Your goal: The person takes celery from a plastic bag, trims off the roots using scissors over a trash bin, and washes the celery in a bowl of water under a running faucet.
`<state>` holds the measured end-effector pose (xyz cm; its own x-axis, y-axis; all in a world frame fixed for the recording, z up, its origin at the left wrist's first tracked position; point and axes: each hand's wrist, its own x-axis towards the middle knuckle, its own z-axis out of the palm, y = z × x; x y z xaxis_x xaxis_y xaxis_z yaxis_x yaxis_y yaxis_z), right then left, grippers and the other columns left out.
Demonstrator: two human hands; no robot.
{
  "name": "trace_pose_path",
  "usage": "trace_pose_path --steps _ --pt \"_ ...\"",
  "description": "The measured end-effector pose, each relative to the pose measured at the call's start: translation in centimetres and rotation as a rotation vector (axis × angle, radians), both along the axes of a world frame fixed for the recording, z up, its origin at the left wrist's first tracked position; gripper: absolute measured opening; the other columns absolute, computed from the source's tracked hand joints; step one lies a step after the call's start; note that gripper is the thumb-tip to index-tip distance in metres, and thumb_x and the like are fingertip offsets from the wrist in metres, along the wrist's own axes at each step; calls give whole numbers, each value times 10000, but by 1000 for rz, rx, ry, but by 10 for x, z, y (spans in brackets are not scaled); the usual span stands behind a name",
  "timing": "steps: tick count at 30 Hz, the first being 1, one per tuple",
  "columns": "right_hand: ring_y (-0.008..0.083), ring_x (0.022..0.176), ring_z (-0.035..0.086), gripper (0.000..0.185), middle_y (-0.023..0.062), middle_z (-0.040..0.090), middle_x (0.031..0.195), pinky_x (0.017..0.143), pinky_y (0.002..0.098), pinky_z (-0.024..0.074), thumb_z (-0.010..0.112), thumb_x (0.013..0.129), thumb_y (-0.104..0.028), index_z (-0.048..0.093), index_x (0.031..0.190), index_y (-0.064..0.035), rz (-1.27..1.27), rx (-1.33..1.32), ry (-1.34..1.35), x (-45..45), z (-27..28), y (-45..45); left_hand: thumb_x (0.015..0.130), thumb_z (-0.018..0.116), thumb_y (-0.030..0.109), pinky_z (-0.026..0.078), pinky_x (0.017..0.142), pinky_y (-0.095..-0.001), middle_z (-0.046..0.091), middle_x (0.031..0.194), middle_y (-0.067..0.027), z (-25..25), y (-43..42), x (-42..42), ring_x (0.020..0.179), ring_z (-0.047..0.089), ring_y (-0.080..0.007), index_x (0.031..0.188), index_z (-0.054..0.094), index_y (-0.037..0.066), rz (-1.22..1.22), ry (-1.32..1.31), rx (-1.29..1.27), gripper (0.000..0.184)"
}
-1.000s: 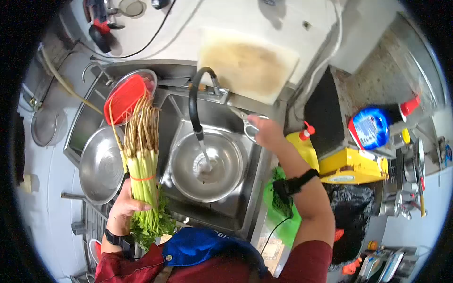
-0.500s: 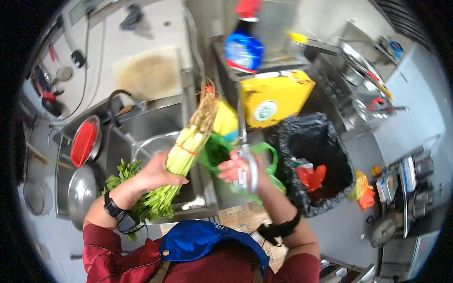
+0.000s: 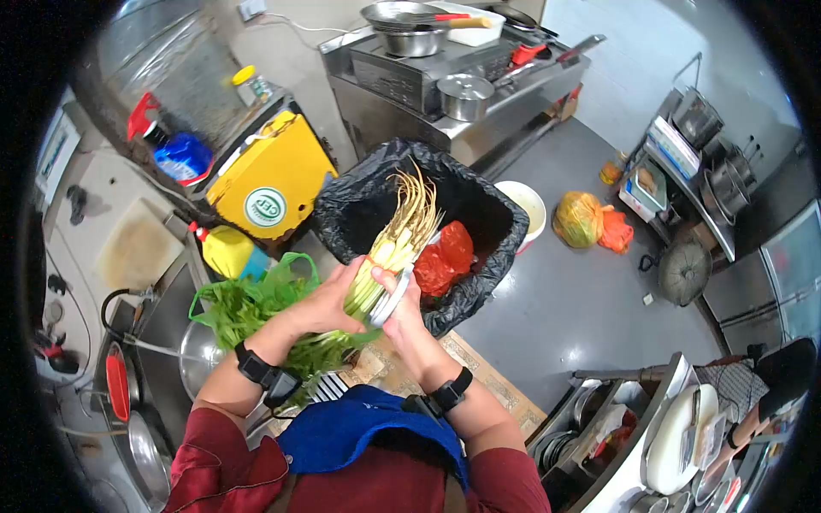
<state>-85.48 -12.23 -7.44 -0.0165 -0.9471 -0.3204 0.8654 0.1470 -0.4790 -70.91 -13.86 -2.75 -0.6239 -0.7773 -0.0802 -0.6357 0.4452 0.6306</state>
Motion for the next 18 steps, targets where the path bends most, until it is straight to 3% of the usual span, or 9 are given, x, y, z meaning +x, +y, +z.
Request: trace_pose_path --steps 3,4,5,7,9,10,11,13,18 --pt "207 867 580 465 83 576 982 768 357 500 685 695 -50 471 1106 -25 -19 -30 -64 -19 -6 -14 538 797 200 429 860 -336 305 1278 -176 3 -27 2 1047 469 -245 1366 193 61 -7 177 261 1034" --pt "212 847 586 447 85 578 967 750 362 511 671 709 -70 472 1106 -22 -33 -46 -40 -24 -7 -18 559 802 205 433 858 -320 245 1332 -141 7 -36 1 979 488 -212 1356 237 57 135 293 561 988" --pt "212 847 586 447 85 578 967 750 362 511 671 709 -70 472 1106 -22 -44 -38 -36 -28 -8 -24 583 789 174 424 877 -305 288 1333 -118 -6 -51 8 996 501 -207 1358 222 51 121 235 561 969" --pt "207 827 592 430 85 581 957 742 357 515 660 722 -92 475 1104 -23 -23 -170 -83 -33 -4 -38 606 775 172 397 904 -296 374 1316 -123 -31 -72 15 1084 473 -182 1339 266 34 -19 558 1126 903" --pt "200 814 595 417 84 582 953 720 353 522 655 731 -110 478 1100 -24 -77 -188 6 -33 4 -52 623 756 146 386 919 -286 512 1196 -102 -62 -81 11 1094 484 -175 1290 366 29 -167 474 1227 781" --pt "195 799 598 414 83 586 943 709 345 524 654 731 -109 480 1097 -25 -83 -178 20 -33 6 -57 628 749 157 401 916 -320 537 1167 -100 -58 -77 0 1063 519 -220 1237 431 16 -296 607 1364 702" --pt "191 784 601 411 82 589 933 697 337 527 654 731 -109 482 1095 -25 -89 -160 27 -31 6 -60 638 726 149 437 883 -379 551 1140 -120 -51 -72 -6 1020 549 -270 1218 439 10 -257 720 1519 663" --pt "185 751 605 394 82 597 905 674 324 528 658 733 -122 492 1076 -21 -88 -144 29 -31 3 -72 637 702 124 474 825 -424 554 1123 -147 -48 -71 -15 964 577 -298 1195 450 0 -218 745 1502 625" --pt "167 726 603 283 72 606 879 650 306 521 628 794 -145 515 1020 -18 -132 -48 133 -27 -11 -95 617 678 109 498 762 -420 560 1080 -166 -54 -85 -15 846 610 -288 1186 453 -1 -71 662 1519 622"
